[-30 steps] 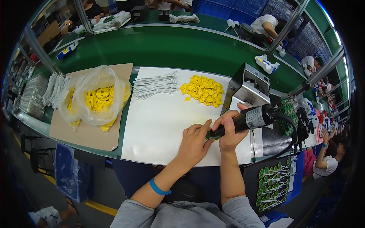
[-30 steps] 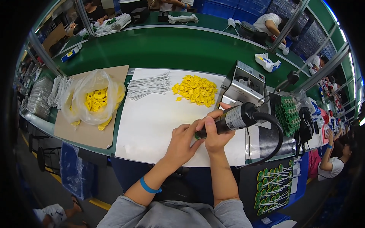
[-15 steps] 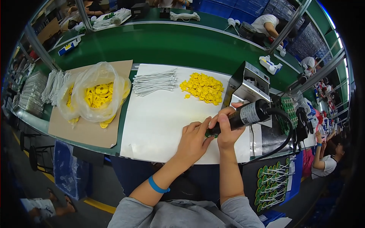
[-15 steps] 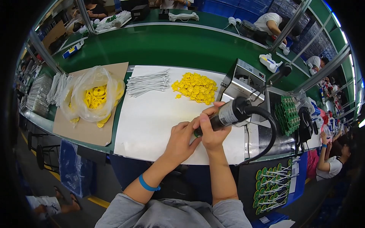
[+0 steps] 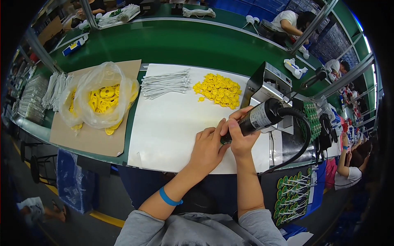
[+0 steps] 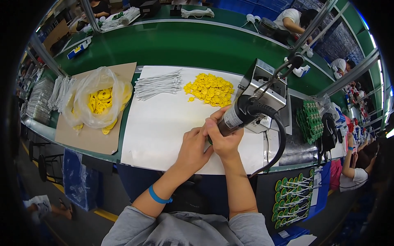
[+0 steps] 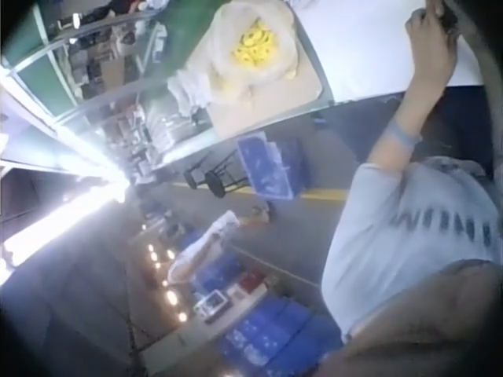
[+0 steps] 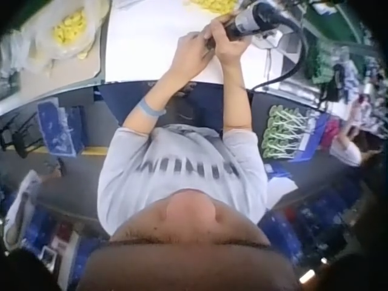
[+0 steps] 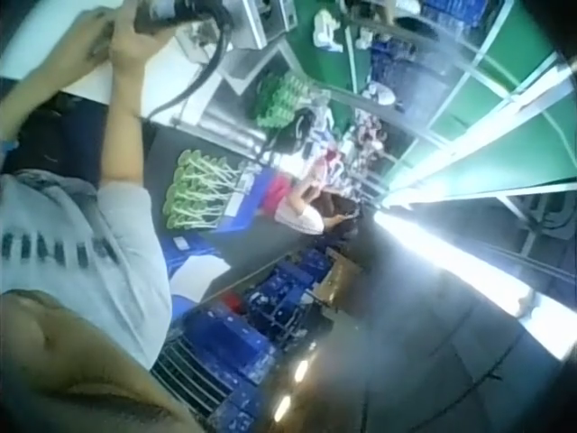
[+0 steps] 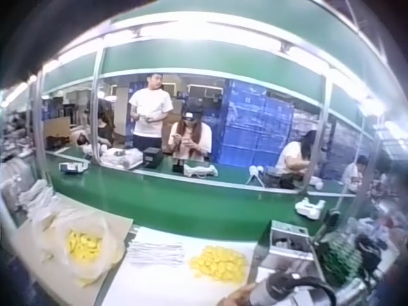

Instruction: Assembling components onto LED circuit boards using an electric screwdriver.

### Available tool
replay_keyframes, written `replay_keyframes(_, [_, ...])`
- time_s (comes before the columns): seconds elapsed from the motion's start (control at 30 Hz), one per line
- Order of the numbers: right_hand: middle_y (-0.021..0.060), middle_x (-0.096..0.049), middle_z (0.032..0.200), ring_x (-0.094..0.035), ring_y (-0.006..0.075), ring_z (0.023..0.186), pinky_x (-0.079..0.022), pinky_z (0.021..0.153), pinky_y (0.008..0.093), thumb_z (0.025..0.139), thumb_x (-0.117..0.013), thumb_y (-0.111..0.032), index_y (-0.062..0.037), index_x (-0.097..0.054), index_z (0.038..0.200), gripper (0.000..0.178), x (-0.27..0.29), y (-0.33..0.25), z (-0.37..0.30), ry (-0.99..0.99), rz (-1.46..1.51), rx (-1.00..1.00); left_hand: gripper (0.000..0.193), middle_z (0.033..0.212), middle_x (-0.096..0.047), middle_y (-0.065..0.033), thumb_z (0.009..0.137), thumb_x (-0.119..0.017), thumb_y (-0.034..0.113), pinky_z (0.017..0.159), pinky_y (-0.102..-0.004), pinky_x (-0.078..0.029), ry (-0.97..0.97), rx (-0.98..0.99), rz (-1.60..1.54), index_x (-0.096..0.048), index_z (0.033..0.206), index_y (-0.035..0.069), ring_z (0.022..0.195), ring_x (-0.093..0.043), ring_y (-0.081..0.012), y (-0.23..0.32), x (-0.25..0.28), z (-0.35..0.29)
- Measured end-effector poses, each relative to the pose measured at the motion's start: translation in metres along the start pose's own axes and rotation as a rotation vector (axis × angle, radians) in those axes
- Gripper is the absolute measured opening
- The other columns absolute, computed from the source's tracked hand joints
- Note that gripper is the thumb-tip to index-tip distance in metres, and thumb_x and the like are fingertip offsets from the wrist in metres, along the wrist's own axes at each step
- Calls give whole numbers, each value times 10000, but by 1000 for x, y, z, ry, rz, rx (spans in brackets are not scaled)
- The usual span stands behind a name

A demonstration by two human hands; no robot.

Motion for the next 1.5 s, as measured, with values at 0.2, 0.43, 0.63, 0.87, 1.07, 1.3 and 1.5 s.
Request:
replay_keyframes(0.2, [85,-583,795,-598,146,595,-507,583,274,882,-599,62,-23,-416,1181,361,-5,-9,-2,56,-32,-4,768,1093,-649,-118,782,-756,134,924,-419,-408,27,-18,10,-400,1451,11,1073,-567,-286,6,9,-3])
replay_keyframes(0.43, [141,-580,1080,-645,214,922,-558,697,305,921,-667,-185,5,-316,1394,619,9,-26,4,84,-54,111,728,1085,-648,-117,794,-746,138,932,-416,-392,0,-11,-31,-421,1431,0,1094,-550,-282,20,23,-10])
replay_keyframes(0.63, [223,-365,1463,-393,299,1344,-289,1131,433,972,-548,-508,-5,-72,1546,899,16,-100,-23,237,-590,420,710,1427,-460,-211,833,-735,367,976,-444,-395,13,-92,84,-471,1395,23,1168,-526,-351,44,44,-23])
replay_keyframes(0.87, [199,-432,1458,-435,280,1332,-307,1119,376,1043,-487,-221,21,-411,1387,427,2,-152,-44,574,-687,499,369,1409,-484,-187,831,-715,247,970,-447,-389,24,-169,152,-643,1162,101,1173,-509,-342,61,61,-40])
replay_keyframes(1.07, [150,-625,1166,-611,204,1021,-475,876,294,969,-538,-77,-3,-594,1073,140,-59,-124,-22,148,-714,370,322,945,-556,-135,775,-663,-13,775,-414,-479,0,-138,-154,-640,1088,55,896,-567,-337,63,80,-56])
replay_keyframes(1.3, [127,-712,863,-681,247,750,-540,704,335,888,-668,-192,-16,-686,1008,214,-130,-10,27,-454,-969,-121,279,879,-516,-114,797,-693,-9,777,-387,-468,7,40,-243,-682,1063,76,859,-548,-299,38,135,-73])
replay_keyframes(1.5, [138,-681,834,-662,292,764,-532,717,395,825,-720,-172,-5,-675,943,209,-133,32,63,-361,-1012,-242,239,943,-527,-117,824,-664,-23,819,-372,-473,-34,-160,-271,-670,1044,70,892,-557,-292,56,141,-77])
Point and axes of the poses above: each hand's wrist, its own z-axis towards the middle knuckle, its own x-axis out of the back of the hand, y = z × x, the point moved 8 cm from there along z, towards the middle knuckle
